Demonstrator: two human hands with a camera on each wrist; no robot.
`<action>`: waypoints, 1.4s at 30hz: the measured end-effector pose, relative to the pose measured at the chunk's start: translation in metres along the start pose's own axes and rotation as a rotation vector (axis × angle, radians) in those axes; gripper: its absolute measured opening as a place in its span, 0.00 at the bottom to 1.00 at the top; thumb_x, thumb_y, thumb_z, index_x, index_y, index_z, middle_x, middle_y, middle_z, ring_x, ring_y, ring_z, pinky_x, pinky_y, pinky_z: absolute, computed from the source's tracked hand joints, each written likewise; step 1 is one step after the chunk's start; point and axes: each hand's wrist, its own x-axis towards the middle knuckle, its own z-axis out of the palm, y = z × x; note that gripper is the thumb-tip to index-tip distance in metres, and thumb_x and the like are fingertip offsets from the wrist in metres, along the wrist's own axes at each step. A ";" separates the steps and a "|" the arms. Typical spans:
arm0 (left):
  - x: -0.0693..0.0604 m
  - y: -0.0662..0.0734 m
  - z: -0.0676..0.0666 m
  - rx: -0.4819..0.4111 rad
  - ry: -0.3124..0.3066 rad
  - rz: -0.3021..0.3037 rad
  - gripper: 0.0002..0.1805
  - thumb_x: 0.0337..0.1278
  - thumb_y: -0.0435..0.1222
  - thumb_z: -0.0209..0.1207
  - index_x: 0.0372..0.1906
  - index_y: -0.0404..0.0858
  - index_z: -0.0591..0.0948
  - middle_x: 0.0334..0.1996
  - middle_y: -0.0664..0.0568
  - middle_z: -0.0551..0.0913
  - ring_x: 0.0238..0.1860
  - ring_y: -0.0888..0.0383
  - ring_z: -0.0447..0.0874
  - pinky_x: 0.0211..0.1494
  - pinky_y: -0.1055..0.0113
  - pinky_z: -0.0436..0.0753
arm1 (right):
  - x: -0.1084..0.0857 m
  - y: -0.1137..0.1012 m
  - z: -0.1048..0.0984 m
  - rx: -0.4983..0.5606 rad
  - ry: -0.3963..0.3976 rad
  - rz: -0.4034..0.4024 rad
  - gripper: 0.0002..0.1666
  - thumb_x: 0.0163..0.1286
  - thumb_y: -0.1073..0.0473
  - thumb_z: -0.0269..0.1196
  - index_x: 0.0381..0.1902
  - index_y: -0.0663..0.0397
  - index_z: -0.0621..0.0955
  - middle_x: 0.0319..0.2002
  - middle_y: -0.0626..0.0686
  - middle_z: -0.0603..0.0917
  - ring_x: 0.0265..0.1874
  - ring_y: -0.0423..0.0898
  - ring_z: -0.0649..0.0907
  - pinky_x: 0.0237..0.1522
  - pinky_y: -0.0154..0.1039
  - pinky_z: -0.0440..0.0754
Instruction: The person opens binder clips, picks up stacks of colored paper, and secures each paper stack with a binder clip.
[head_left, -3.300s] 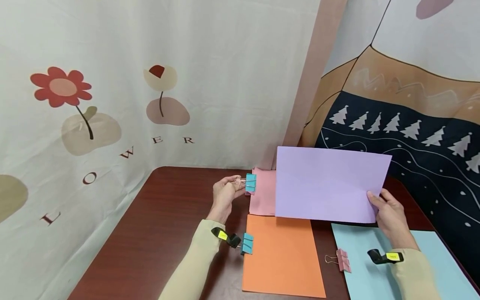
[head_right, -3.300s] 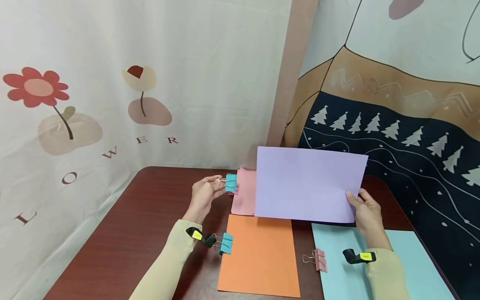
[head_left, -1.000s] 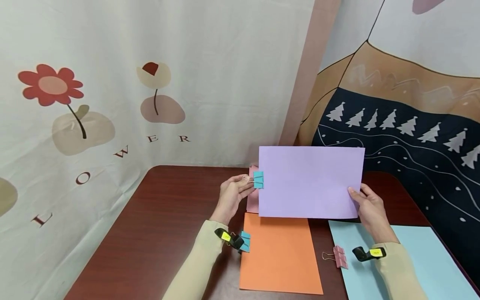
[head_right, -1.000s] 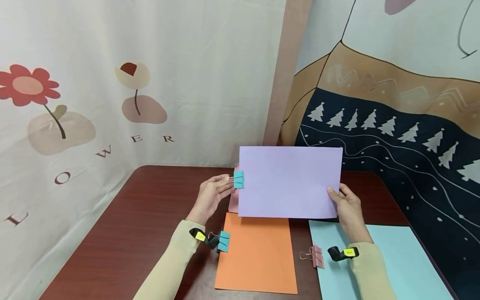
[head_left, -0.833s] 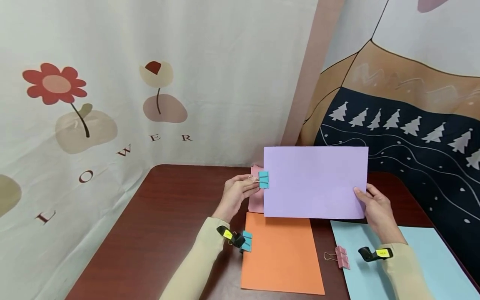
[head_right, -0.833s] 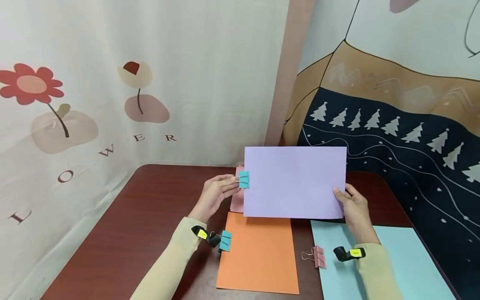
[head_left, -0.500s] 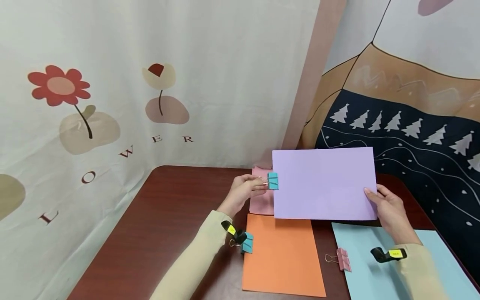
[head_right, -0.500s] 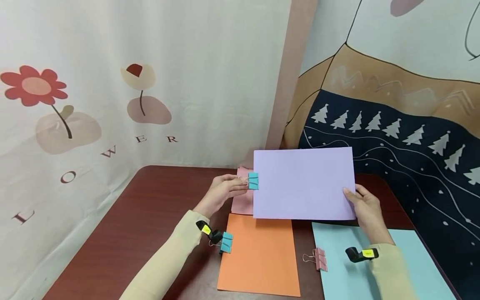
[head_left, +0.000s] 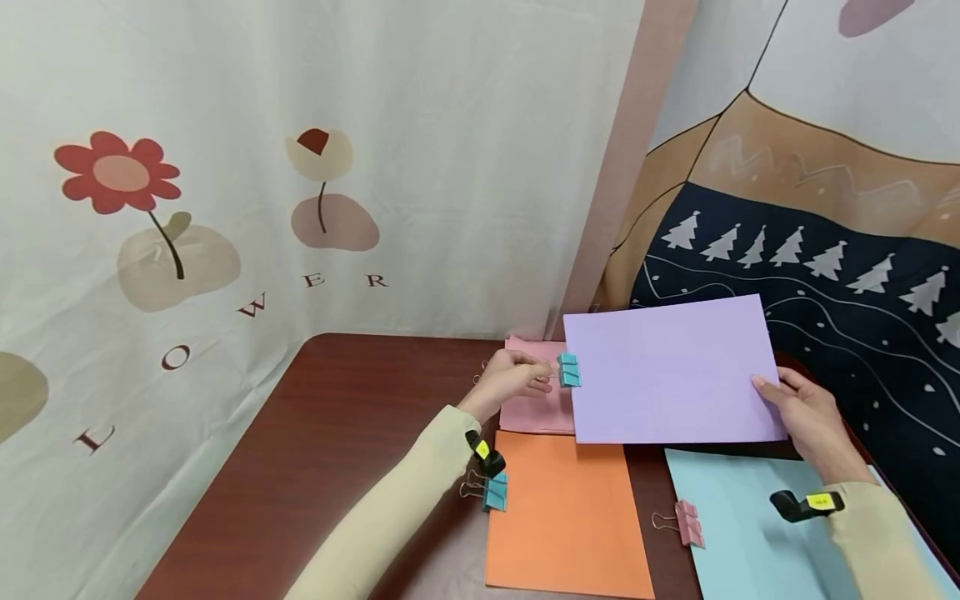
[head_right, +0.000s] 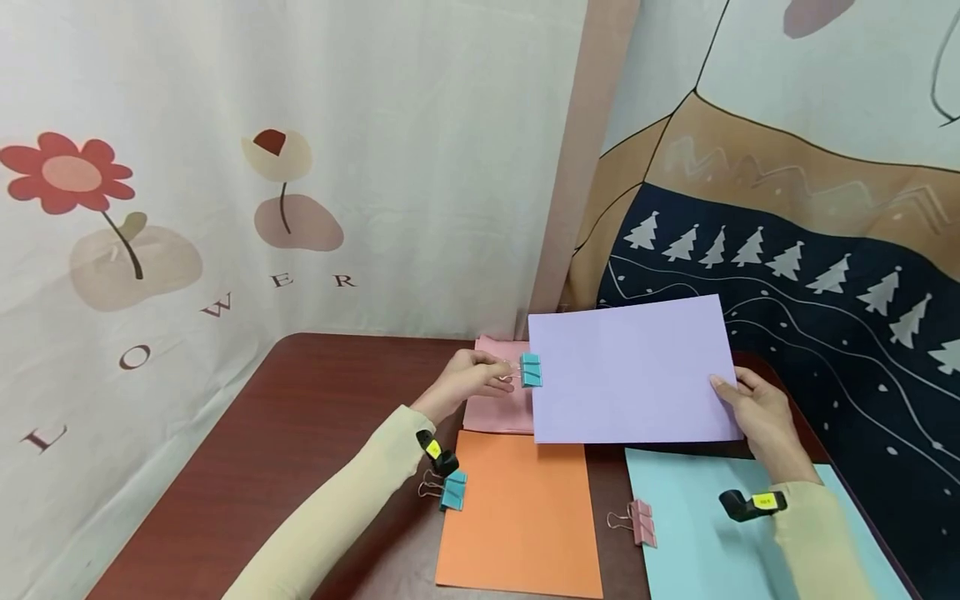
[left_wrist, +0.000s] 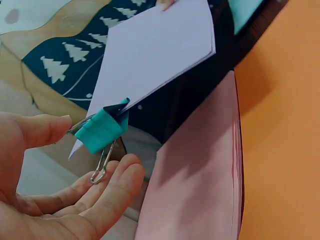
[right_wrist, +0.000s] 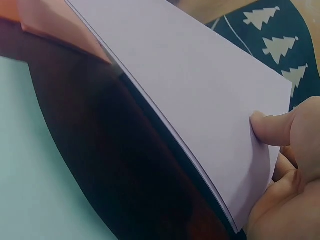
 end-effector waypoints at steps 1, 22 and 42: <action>0.002 0.000 0.002 0.011 -0.007 -0.001 0.19 0.63 0.42 0.68 0.50 0.32 0.83 0.52 0.33 0.87 0.45 0.45 0.92 0.58 0.47 0.86 | 0.001 0.001 -0.003 -0.011 0.000 0.006 0.49 0.77 0.31 0.50 0.81 0.58 0.58 0.77 0.68 0.60 0.47 0.40 0.77 0.61 0.61 0.77; 0.034 0.003 0.051 0.341 -0.061 -0.024 0.24 0.62 0.53 0.67 0.43 0.33 0.87 0.37 0.44 0.91 0.37 0.49 0.93 0.51 0.59 0.88 | 0.020 0.034 -0.047 -0.169 0.043 0.059 0.51 0.79 0.34 0.48 0.78 0.71 0.54 0.73 0.78 0.59 0.57 0.68 0.71 0.53 0.63 0.77; 0.058 0.005 0.108 0.460 0.039 -0.089 0.21 0.58 0.51 0.71 0.26 0.38 0.81 0.30 0.40 0.90 0.34 0.51 0.90 0.45 0.64 0.81 | 0.045 0.063 -0.074 -0.240 0.139 0.150 0.45 0.80 0.41 0.50 0.74 0.76 0.59 0.69 0.78 0.63 0.54 0.66 0.70 0.54 0.63 0.74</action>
